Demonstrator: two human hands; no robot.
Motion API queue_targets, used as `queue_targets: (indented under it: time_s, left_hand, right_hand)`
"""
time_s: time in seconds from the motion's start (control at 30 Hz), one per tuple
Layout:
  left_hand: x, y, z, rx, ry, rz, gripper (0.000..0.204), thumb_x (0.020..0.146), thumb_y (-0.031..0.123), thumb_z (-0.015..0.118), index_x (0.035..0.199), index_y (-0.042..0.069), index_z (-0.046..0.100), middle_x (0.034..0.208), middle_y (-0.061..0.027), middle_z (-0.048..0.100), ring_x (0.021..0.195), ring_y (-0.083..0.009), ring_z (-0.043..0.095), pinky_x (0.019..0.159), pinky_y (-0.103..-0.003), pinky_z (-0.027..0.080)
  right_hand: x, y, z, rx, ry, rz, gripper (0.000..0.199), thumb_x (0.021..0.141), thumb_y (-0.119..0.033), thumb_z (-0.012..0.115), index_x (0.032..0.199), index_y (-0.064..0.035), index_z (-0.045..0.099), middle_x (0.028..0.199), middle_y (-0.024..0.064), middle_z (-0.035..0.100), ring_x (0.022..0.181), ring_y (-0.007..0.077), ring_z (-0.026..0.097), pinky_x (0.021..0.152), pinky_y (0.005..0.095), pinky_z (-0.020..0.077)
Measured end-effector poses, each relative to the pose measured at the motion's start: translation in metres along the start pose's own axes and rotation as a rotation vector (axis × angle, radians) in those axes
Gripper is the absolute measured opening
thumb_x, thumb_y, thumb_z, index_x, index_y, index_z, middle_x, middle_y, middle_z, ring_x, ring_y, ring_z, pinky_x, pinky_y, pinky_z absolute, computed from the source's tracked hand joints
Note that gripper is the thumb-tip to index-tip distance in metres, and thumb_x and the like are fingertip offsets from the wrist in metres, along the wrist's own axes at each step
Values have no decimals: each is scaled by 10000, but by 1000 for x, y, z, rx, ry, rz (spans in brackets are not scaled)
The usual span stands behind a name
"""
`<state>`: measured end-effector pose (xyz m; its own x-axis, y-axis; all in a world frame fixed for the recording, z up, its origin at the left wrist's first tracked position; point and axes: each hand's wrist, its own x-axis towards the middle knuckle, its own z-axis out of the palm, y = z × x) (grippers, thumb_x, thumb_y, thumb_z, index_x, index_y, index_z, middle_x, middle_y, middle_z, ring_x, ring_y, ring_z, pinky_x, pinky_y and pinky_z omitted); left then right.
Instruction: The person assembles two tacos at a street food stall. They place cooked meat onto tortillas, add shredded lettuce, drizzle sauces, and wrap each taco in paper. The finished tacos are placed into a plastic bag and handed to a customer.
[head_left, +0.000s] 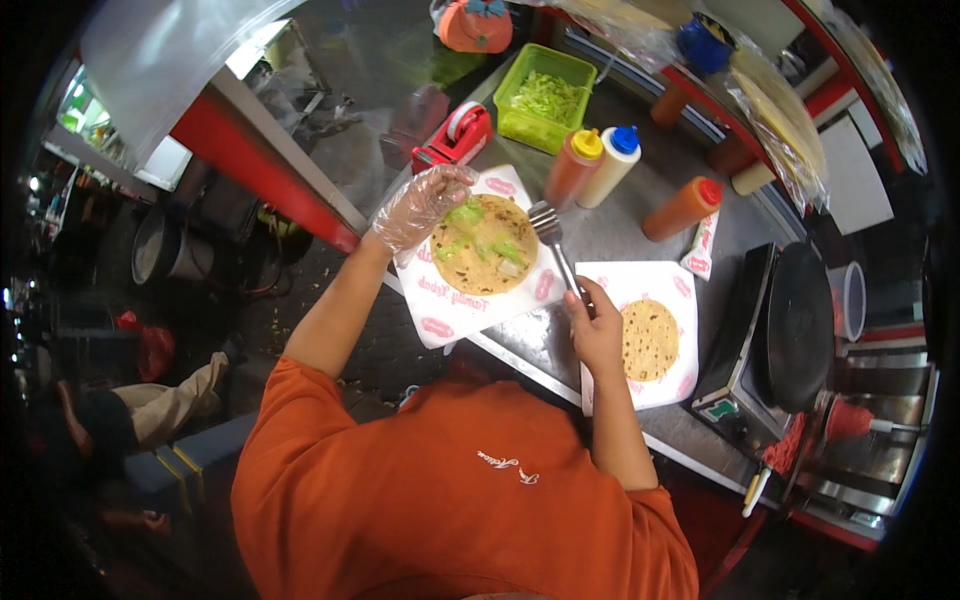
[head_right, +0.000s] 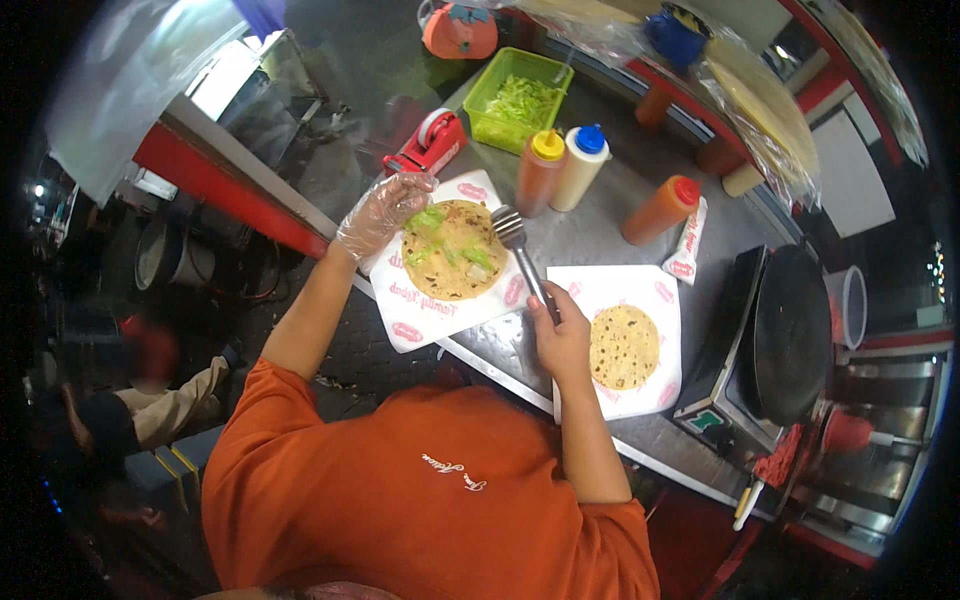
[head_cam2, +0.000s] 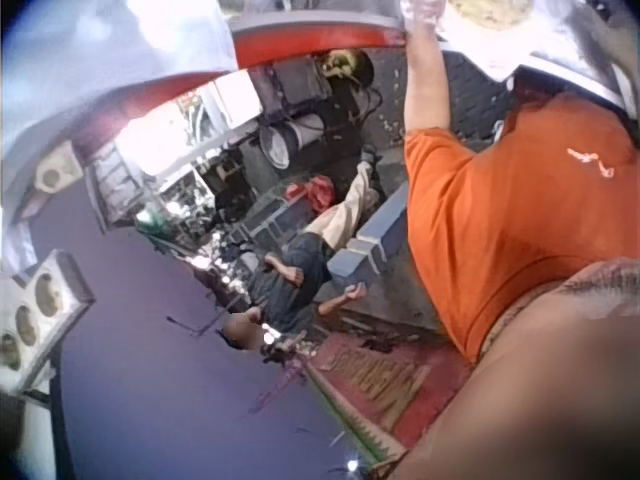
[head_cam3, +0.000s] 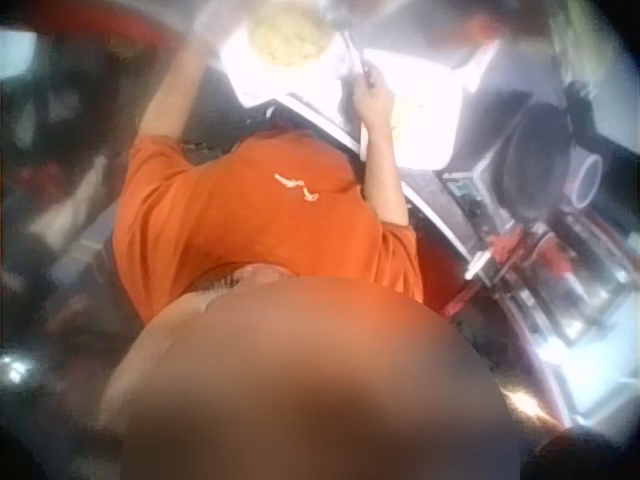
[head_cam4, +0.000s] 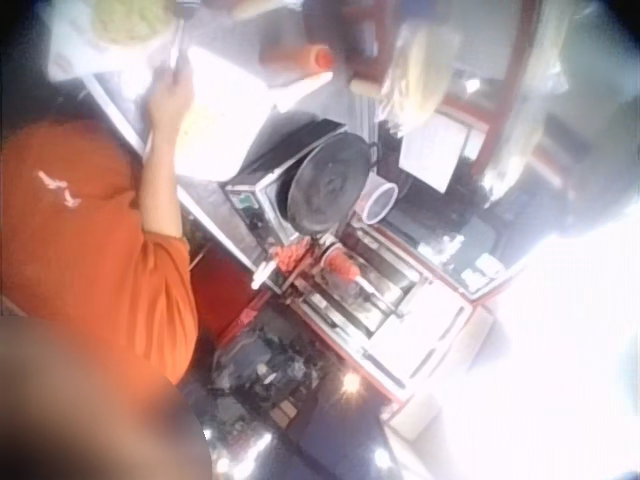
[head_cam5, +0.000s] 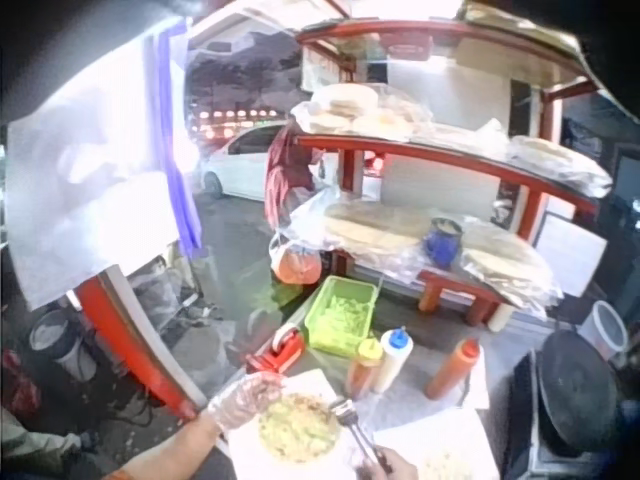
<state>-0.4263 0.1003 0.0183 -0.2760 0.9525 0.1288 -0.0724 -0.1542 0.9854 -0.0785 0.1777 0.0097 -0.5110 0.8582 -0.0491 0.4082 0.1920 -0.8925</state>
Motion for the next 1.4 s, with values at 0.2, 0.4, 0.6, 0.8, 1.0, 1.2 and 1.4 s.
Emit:
queue_targets:
  time_s: [0.2, 0.4, 0.6, 0.8, 1.0, 1.2, 1.4]
  left_hand:
    - [12, 40, 115, -97, -155, -31, 192, 1047, 152, 653, 1198, 36, 627, 1203, -44, 661, 1139, -119, 600, 1011, -317, 497]
    - [12, -3, 285, -119, -358, -89, 230, 1022, 210, 699, 1157, 31, 653, 1117, -44, 696, 1031, -134, 635, 936, -310, 520]
    - [12, -61, 345, 402, -353, -206, 269, 1019, 287, 692, 1183, 74, 700, 1032, -123, 746, 951, -245, 712, 890, -361, 552]
    - [-2, -47, 297, 700, -253, 132, 472, 1060, 474, 542, 1331, 105, 655, 1204, -125, 738, 993, -328, 733, 849, -391, 582]
    - [11, -13, 198, 343, 309, 9, 552, 994, 294, 695, 1486, 126, 509, 1433, -125, 604, 1096, -162, 674, 840, -286, 576]
    - [92, -22, 132, 671, 58, -257, 927, 792, 153, 855, 1559, 46, 346, 1509, -161, 518, 1320, -255, 549, 1112, -402, 469]
    - [143, -2, 162, 894, -462, -289, 705, 769, 275, 876, 1359, 7, 600, 1257, -206, 708, 1147, -326, 677, 1054, -411, 502]
  right_hand:
    - [-61, 23, -77, 299, 309, 153, 427, 1050, -240, 657, 1370, 31, 579, 860, 21, 589, 539, 53, 507, 458, 209, 388]
    - [-133, 49, -150, 371, 549, 266, 408, 1054, -261, 650, 1349, 18, 605, 840, 27, 602, 505, 54, 492, 428, 224, 376]
    - [-180, 86, -175, 380, 491, 340, 377, 1027, -225, 692, 1309, 20, 637, 851, 54, 660, 601, 87, 591, 520, 257, 463]
    - [-184, 93, -179, -147, 402, 2, 419, 961, -238, 746, 1282, 11, 643, 990, 198, 706, 860, 324, 708, 797, 389, 559]
    - [-182, 96, -180, -198, 410, -80, 353, 957, -209, 741, 1226, 11, 679, 1054, 209, 721, 901, 378, 717, 817, 418, 565]
    - [-188, 103, -171, -197, 480, -283, 317, 989, -152, 685, 1247, 30, 666, 1029, 193, 728, 883, 351, 716, 813, 412, 561]
    - [-182, 103, -154, -339, 612, -295, 356, 1014, -201, 667, 1257, 59, 651, 1009, 205, 712, 865, 359, 703, 793, 414, 559]
